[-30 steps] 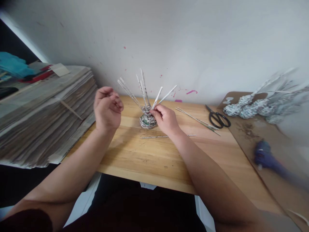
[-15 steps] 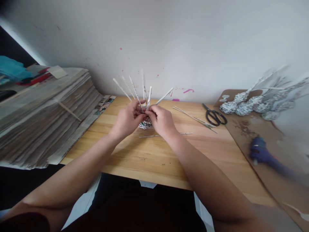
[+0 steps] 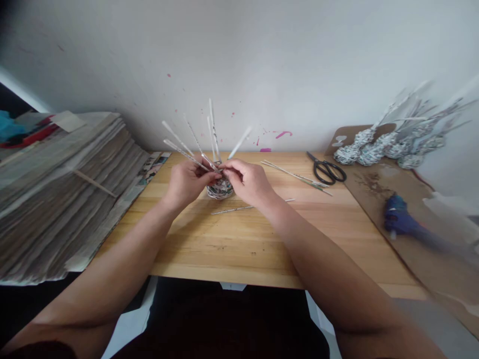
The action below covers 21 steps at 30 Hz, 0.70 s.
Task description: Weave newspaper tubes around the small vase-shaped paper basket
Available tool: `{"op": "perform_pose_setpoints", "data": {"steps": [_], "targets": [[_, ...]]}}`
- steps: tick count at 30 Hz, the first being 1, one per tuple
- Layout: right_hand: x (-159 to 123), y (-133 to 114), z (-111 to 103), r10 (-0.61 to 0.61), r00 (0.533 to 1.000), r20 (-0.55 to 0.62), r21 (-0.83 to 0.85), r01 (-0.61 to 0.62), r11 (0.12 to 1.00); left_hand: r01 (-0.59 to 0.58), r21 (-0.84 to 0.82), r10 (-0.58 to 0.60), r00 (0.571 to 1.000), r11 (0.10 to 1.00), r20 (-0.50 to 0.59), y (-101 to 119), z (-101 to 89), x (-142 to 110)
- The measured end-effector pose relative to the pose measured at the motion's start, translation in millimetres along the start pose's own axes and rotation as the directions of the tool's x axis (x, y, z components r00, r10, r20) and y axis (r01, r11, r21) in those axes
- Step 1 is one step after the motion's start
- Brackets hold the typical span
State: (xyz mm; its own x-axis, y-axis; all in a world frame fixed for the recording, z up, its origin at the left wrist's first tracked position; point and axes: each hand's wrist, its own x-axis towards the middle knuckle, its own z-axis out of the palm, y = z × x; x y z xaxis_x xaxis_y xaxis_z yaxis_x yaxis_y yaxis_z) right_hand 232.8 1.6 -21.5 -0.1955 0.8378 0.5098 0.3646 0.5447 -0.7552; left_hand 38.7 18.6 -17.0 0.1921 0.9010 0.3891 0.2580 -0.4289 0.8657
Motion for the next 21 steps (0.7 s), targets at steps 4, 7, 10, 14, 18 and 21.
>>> {"op": "perform_pose_setpoints", "data": {"steps": [4,7,10,14,18,21], "targets": [[1.1,0.5,-2.1,0.049,0.998,-0.046,0.096,-0.044,0.994,0.037,-0.101,-0.04,0.999,0.994,-0.031,-1.1,-1.1,-2.0],[1.4,-5.2,0.4,0.126,0.992,-0.006,0.102,-0.125,0.987,0.029,-0.13,-0.035,0.998,0.991,-0.044,0.2,-3.2,-4.5],[0.8,-12.9,3.6,0.158,0.987,-0.002,0.102,-0.157,0.982,0.016,-0.14,-0.016,1.0,0.99,0.004,-0.1,-5.5,-5.6],[0.2,-16.7,7.3,0.167,0.985,-0.03,0.147,-0.161,0.976,0.042,-0.196,-0.028,0.997,0.98,0.072,-2.3,-7.6,-5.0],[-0.3,-14.2,12.2,0.199,0.979,-0.041,0.174,-0.19,0.966,-0.018,-0.233,0.036,0.997,0.972,0.075,-2.1,-8.1,-4.9],[-1.0,-13.7,15.3,0.19,0.98,-0.055,0.146,-0.18,0.973,-0.062,-0.203,0.079,0.994,0.977,0.076,-1.9,-8.4,-6.4]]}}
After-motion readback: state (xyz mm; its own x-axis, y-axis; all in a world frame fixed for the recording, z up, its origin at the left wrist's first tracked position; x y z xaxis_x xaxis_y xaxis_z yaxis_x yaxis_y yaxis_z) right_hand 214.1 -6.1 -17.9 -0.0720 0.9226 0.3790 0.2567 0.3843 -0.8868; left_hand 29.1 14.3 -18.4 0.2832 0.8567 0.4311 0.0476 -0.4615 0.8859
